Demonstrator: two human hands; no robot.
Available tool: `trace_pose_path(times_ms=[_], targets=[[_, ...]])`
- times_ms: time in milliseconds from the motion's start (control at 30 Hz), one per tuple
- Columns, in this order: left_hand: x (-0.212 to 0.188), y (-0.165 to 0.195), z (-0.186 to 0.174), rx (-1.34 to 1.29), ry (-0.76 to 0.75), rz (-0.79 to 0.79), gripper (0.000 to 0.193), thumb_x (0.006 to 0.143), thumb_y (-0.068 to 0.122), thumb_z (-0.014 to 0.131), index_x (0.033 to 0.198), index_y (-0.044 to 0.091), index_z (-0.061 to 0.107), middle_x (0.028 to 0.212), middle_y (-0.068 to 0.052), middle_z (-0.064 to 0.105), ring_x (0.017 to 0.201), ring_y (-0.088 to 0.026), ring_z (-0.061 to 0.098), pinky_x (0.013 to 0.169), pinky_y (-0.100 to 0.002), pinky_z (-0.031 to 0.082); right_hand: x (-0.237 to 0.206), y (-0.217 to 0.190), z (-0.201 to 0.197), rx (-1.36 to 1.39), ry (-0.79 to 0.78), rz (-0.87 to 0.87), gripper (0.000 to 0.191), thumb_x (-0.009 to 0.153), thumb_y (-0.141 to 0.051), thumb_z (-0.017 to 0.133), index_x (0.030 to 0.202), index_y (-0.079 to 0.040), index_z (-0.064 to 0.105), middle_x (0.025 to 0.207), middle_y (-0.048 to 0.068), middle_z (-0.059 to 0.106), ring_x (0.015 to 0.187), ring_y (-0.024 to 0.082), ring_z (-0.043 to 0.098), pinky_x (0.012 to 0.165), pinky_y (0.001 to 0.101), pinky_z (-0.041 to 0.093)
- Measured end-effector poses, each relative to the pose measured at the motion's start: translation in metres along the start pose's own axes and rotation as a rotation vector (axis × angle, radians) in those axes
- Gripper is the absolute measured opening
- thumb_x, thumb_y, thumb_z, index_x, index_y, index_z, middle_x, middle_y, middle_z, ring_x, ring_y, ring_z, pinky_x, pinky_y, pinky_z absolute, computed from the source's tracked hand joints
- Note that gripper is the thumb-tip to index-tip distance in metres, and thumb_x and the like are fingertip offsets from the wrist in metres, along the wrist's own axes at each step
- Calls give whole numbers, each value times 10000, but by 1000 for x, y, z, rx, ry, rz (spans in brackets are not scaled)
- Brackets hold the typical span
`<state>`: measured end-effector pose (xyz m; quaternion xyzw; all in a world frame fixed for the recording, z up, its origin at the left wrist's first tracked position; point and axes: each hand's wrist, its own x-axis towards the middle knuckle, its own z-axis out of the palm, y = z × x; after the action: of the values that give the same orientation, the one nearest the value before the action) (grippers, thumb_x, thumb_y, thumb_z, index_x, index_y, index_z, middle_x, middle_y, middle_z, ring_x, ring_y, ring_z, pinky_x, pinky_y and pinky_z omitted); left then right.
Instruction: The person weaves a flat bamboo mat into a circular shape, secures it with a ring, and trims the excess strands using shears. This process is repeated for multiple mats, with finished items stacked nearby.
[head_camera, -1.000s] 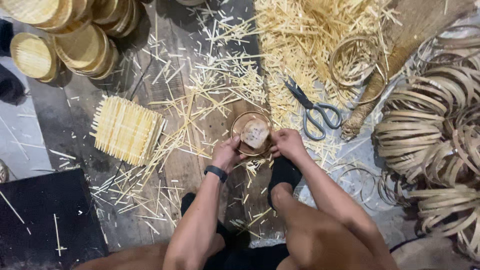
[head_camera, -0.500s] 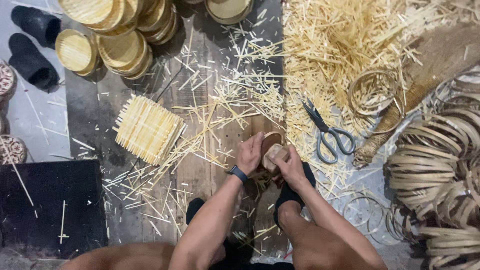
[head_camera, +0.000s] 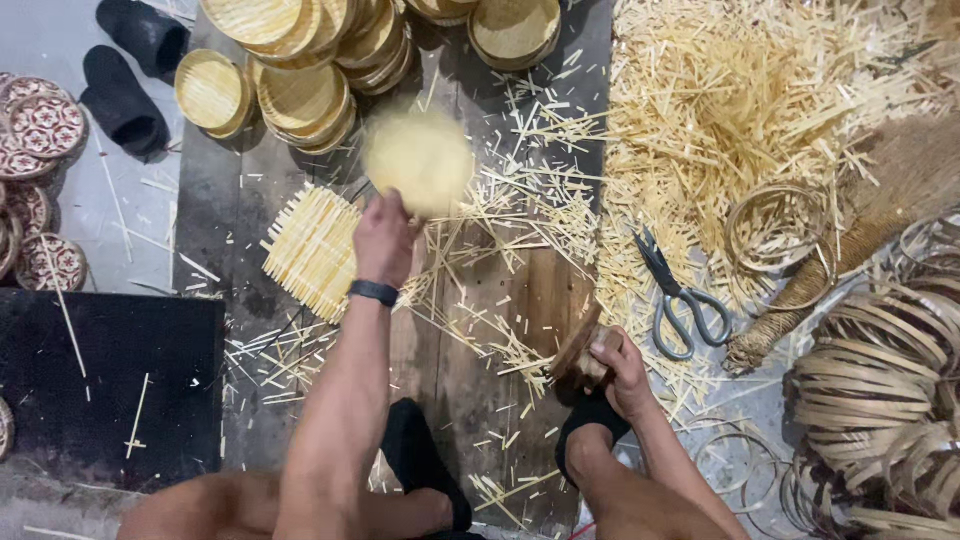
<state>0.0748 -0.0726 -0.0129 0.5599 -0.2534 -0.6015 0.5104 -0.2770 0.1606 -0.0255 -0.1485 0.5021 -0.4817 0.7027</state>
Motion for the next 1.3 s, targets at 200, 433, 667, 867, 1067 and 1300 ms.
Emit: trace_pose_path(times_ms=[200,433,667,867,1067,1300], targets=[[-32,-21,25,473,-150,-201,612,806,226,806,1349,39,595,1134,-169,758,966,-241,751,860,-358,622,10,5,4,-27,47,12,303,865,-205,667,1088,-57,525,838,71,600,632,189,610,462,352,497],[-131,-135,75,375,-224,-610,625,906,519,704,1302,36,693,1110,-103,760,935,-164,701,804,-312,565,23,3,11,-61,-42,19,531,925,-398,629,1331,-62,565,1052,51,604,974,195,596,852,359,483],[-93,-109,51,578,-213,-77,419,870,231,824,1218,11,746,1049,-158,781,923,-234,718,817,-332,595,49,-11,37,-615,179,130,407,967,-375,600,1273,-108,631,977,163,730,806,262,670,699,398,559],[-43,-30,-52,1237,203,447,707,783,260,818,1389,12,551,1377,-235,590,1302,-398,525,1111,-453,428,40,16,23,-405,151,19,315,1023,-256,590,1155,24,647,827,113,690,674,169,686,591,296,592],[-32,28,-123,1636,172,109,628,732,385,867,1175,-2,648,1207,-235,675,1163,-406,618,1025,-455,499,39,38,-6,-406,131,-36,309,1037,-273,585,1064,30,641,829,95,680,678,162,680,611,287,571],[-47,33,-120,1378,292,489,282,920,178,722,1180,68,716,1113,-217,731,1024,-388,693,936,-467,550,44,37,-6,-393,95,-40,274,1030,-238,603,1079,29,643,824,94,669,679,160,671,612,284,567]])
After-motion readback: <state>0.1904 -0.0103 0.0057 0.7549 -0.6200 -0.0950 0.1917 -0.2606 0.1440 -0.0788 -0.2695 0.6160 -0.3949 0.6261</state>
